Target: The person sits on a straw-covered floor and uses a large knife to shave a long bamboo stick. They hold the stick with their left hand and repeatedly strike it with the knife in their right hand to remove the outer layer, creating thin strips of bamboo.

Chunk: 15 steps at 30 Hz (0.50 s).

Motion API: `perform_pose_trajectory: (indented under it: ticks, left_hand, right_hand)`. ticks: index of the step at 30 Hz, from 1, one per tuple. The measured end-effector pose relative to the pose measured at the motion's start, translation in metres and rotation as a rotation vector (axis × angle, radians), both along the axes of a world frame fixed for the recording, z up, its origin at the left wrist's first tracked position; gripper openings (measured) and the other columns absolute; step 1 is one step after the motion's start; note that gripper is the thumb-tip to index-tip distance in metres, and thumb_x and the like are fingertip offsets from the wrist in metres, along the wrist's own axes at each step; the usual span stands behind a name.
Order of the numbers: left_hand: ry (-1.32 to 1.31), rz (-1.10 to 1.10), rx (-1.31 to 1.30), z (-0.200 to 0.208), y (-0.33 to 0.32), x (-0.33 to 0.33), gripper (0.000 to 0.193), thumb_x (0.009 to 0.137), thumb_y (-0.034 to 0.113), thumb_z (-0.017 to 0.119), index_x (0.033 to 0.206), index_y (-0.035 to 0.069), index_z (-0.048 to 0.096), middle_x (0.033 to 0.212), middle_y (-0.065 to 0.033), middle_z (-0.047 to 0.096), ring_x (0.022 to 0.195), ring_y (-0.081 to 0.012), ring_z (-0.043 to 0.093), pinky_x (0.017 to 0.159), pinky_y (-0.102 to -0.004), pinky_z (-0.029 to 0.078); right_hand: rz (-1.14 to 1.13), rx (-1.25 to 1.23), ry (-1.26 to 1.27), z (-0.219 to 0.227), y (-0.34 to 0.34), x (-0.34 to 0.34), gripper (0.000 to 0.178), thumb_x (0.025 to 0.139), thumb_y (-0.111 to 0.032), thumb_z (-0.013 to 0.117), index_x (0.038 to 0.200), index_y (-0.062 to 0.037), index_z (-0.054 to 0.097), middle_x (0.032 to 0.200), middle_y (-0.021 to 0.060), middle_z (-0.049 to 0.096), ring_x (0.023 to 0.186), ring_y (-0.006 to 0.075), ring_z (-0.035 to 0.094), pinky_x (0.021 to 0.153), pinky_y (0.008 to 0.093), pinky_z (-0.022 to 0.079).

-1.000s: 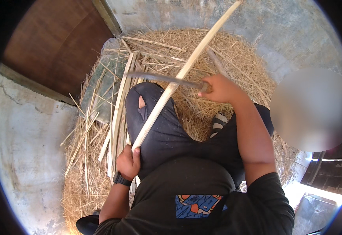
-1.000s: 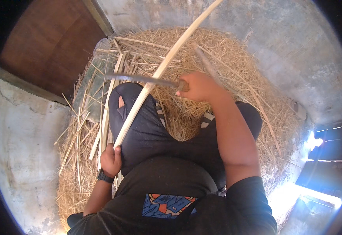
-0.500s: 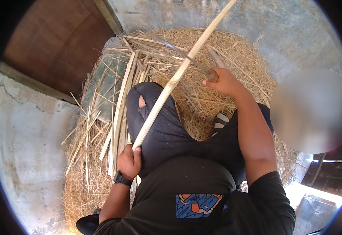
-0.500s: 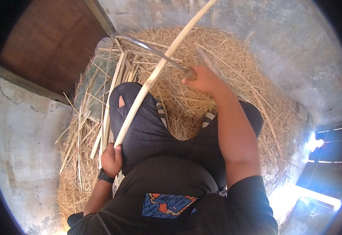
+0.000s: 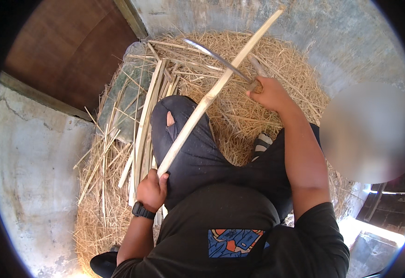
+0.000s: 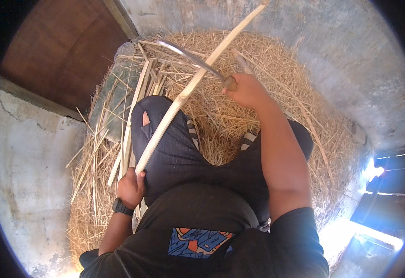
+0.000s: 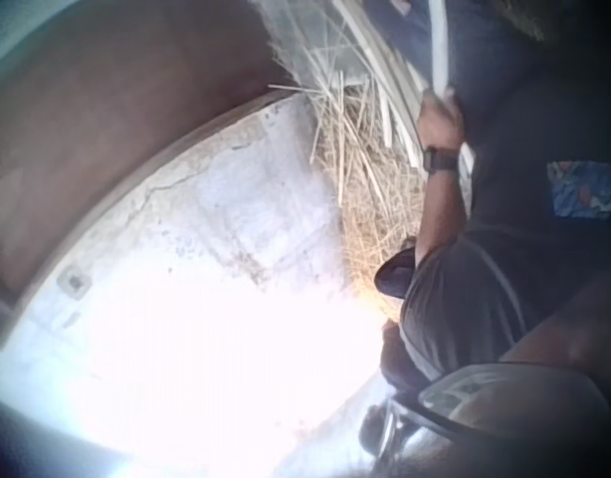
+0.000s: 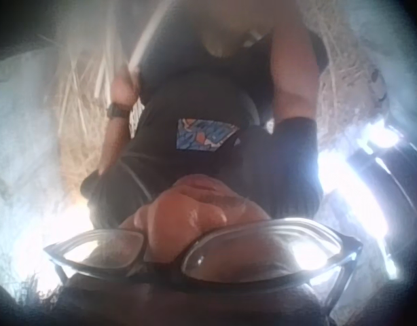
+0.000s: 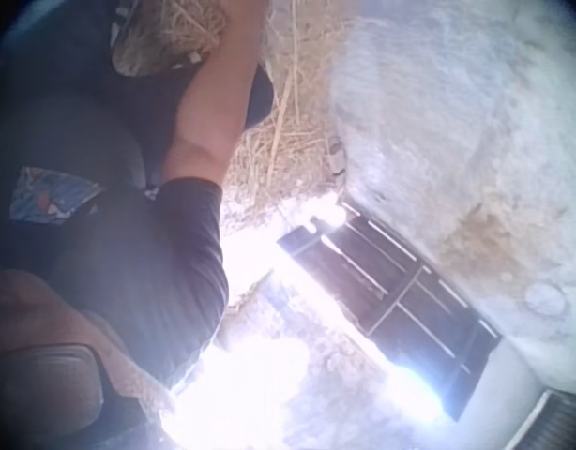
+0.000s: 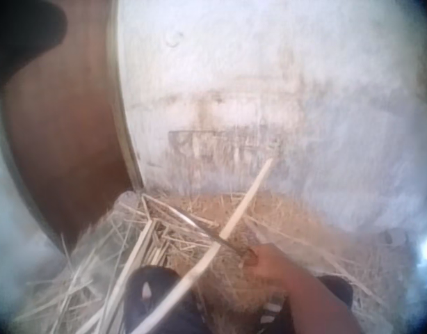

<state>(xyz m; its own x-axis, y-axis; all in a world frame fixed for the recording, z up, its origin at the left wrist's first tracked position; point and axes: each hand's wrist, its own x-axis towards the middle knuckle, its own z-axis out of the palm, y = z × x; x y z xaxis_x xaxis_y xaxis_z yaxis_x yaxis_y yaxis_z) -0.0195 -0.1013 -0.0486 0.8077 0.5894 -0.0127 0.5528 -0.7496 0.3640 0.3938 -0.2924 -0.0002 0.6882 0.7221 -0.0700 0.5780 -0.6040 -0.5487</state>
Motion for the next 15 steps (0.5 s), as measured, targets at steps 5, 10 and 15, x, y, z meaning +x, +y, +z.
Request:
perform_pose_trajectory:
  ticks: [5, 10, 15]
  left_hand:
    - [0.044, -0.009, 0.04, -0.003, 0.003, -0.001, 0.039, 0.1, 0.041, 0.056, 0.092, 0.003, 0.052, 0.07, -0.0242, 0.063, 0.066, -0.0474, 0.062, 0.057, -0.0553, 0.048]
    - [-0.029, -0.028, 0.047, -0.009, 0.007, -0.003, 0.038, 0.1, 0.04, 0.056, 0.091, 0.003, 0.052, 0.07, -0.0243, 0.063, 0.066, -0.0478, 0.061, 0.057, -0.0554, 0.048]
    - [-0.091, -0.039, -0.027, -0.009, 0.006, 0.0, 0.037, 0.1, 0.038, 0.057, 0.089, 0.002, 0.051, 0.069, -0.0251, 0.061, 0.065, -0.0481, 0.061, 0.056, -0.0545, 0.047]
  right_hand:
    - [0.395, 0.016, -0.12, 0.003, 0.009, -0.034, 0.032, 0.084, -0.028, 0.077, 0.101, -0.0014, 0.068, 0.079, 0.0153, 0.068, 0.075, 0.0281, 0.067, 0.073, 0.0419, 0.05]
    - [0.185, -0.01, 0.116, -0.003, -0.001, -0.009, 0.03, 0.084, -0.025, 0.076, 0.101, -0.0008, 0.068, 0.077, 0.0136, 0.066, 0.072, 0.0257, 0.064, 0.07, 0.0407, 0.05]
    - [0.047, 0.114, -0.006, -0.008, -0.005, 0.003, 0.028, 0.083, -0.021, 0.074, 0.101, -0.0001, 0.068, 0.075, 0.013, 0.065, 0.071, 0.0253, 0.064, 0.07, 0.0402, 0.05]
